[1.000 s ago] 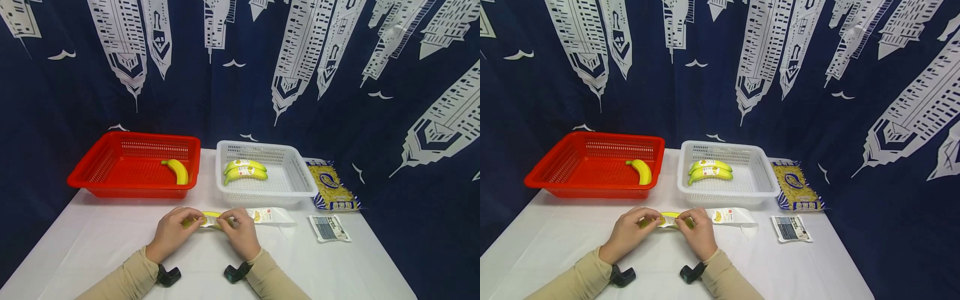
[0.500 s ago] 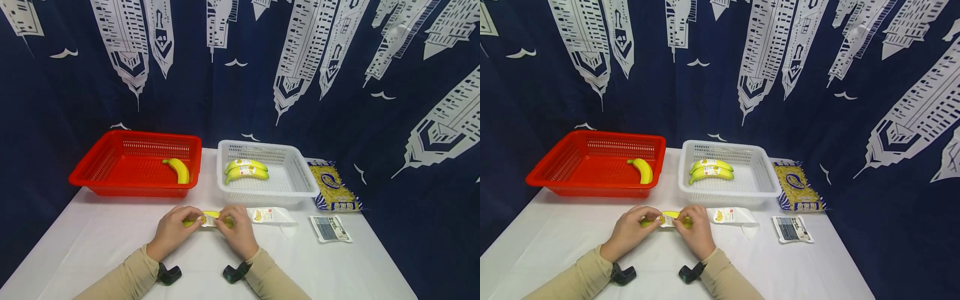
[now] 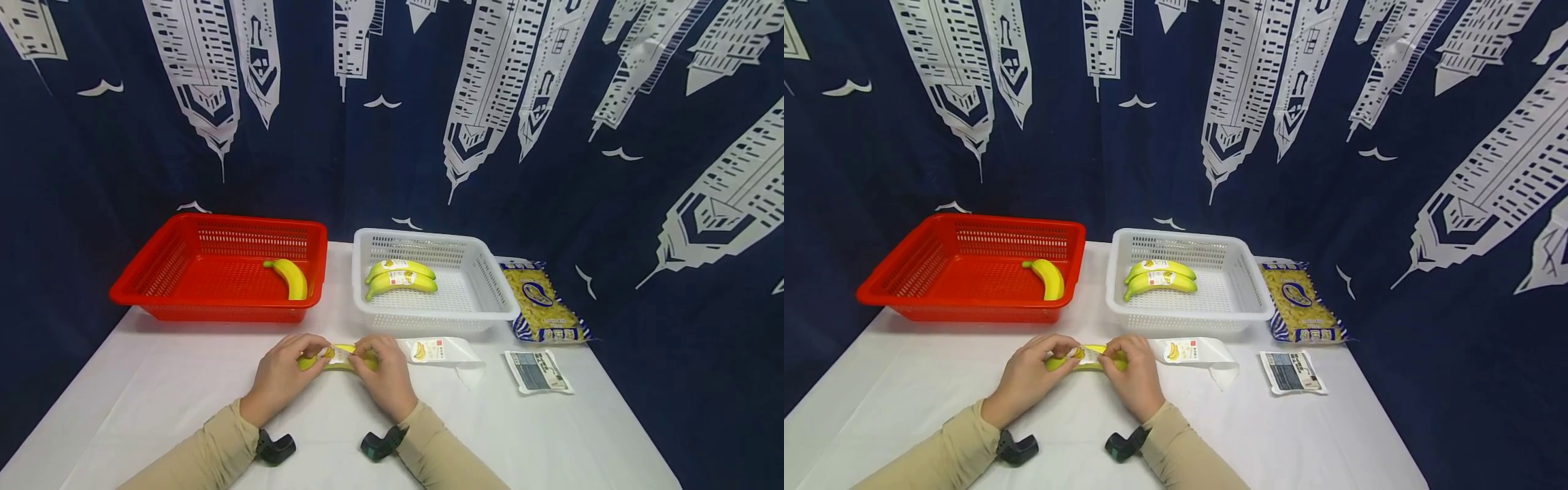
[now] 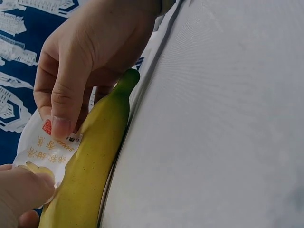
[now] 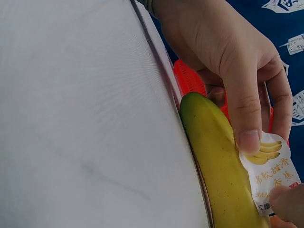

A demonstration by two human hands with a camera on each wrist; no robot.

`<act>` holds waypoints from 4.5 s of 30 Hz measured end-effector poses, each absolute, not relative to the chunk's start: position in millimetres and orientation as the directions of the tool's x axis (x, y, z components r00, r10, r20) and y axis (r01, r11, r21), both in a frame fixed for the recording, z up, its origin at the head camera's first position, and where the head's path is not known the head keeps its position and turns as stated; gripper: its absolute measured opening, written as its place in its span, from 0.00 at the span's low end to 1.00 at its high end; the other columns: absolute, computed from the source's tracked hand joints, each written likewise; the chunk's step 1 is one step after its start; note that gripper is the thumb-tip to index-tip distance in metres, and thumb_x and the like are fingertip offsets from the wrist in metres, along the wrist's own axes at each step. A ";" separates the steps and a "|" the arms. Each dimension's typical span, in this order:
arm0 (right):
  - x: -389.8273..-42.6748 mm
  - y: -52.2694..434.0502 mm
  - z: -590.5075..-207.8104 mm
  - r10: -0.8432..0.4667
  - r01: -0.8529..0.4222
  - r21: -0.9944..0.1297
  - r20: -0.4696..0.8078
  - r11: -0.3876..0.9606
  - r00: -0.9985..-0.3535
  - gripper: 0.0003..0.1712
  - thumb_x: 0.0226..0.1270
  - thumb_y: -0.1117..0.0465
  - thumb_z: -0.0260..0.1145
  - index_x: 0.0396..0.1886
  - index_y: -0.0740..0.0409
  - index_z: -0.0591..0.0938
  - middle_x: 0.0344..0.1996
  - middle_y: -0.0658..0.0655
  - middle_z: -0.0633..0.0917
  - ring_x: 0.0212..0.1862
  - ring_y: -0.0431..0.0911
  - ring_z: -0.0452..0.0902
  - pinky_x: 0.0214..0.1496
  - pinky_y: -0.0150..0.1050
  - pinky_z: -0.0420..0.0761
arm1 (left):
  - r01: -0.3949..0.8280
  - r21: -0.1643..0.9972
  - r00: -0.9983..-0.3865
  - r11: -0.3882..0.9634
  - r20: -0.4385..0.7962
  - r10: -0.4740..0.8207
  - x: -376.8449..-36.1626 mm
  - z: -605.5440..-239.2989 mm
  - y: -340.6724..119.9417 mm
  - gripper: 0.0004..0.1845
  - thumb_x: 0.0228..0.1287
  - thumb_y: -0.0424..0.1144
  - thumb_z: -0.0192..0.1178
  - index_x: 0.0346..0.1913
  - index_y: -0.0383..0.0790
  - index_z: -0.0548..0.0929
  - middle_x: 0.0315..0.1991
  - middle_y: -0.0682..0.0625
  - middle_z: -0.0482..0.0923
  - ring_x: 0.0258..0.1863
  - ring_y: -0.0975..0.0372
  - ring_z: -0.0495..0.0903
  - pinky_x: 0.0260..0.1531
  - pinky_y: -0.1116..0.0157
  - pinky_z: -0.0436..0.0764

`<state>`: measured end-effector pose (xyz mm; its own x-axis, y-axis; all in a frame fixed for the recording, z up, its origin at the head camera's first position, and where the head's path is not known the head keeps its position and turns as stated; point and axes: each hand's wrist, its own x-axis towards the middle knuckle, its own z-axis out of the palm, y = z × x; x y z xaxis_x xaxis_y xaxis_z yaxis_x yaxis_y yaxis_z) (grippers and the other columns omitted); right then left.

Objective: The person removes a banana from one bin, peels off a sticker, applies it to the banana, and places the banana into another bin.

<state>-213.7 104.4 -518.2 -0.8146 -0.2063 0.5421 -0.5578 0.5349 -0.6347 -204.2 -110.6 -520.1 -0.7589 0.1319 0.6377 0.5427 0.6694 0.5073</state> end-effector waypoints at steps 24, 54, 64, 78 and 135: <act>-217.8 91.1 -519.1 -0.206 -0.560 -0.554 0.573 0.615 -0.793 0.19 0.53 0.61 0.82 0.37 0.54 0.78 0.37 0.52 0.82 0.44 0.45 0.78 0.49 0.41 0.77 | 0.426 0.552 -0.827 0.717 0.559 0.061 -210.8 -519.3 -101.4 0.23 0.45 0.40 0.84 0.42 0.51 0.83 0.39 0.55 0.85 0.29 0.68 0.75 0.26 0.69 0.71; -211.9 107.4 -523.8 -0.311 -0.624 -0.618 0.545 0.479 -0.778 0.27 0.60 0.68 0.75 0.56 0.59 0.73 0.49 0.53 0.83 0.53 0.47 0.83 0.60 0.44 0.81 | 0.444 0.628 -0.867 0.639 0.481 0.129 -202.7 -518.3 -108.8 0.27 0.51 0.38 0.81 0.55 0.47 0.82 0.37 0.57 0.86 0.23 0.74 0.69 0.25 0.70 0.69; -211.1 109.2 -522.9 -0.430 -0.748 -0.481 0.617 0.457 -0.659 0.16 0.58 0.73 0.72 0.42 0.52 0.81 0.59 0.57 0.81 0.62 0.50 0.78 0.65 0.44 0.78 | 0.547 0.579 -0.802 0.604 0.570 0.179 -202.6 -521.9 -110.7 0.17 0.50 0.34 0.81 0.34 0.56 0.82 0.31 0.63 0.77 0.25 0.74 0.70 0.25 0.72 0.71; -211.3 110.6 -524.5 -0.473 -0.771 -0.463 0.610 0.439 -0.636 0.10 0.61 0.72 0.71 0.38 0.53 0.91 0.55 0.61 0.84 0.57 0.50 0.81 0.61 0.41 0.81 | 0.642 0.494 -0.720 0.586 0.652 0.239 -203.4 -521.2 -110.4 0.13 0.50 0.33 0.81 0.37 0.52 0.93 0.39 0.63 0.84 0.28 0.72 0.76 0.30 0.74 0.77; -209.3 101.3 -518.0 -0.409 -0.614 -0.486 0.467 0.622 -0.784 0.09 0.73 0.60 0.67 0.50 0.52 0.83 0.47 0.51 0.81 0.51 0.44 0.76 0.54 0.41 0.78 | 0.480 0.414 -0.829 0.774 0.502 0.246 -200.2 -512.8 -102.0 0.12 0.58 0.42 0.75 0.46 0.53 0.90 0.39 0.59 0.82 0.38 0.64 0.80 0.33 0.66 0.77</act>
<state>-209.3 101.3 -518.0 -0.7840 -0.4087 0.4672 -0.6138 0.6222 -0.4859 -200.2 -102.0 -512.8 -0.8290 0.2456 0.5025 0.4799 0.7737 0.4136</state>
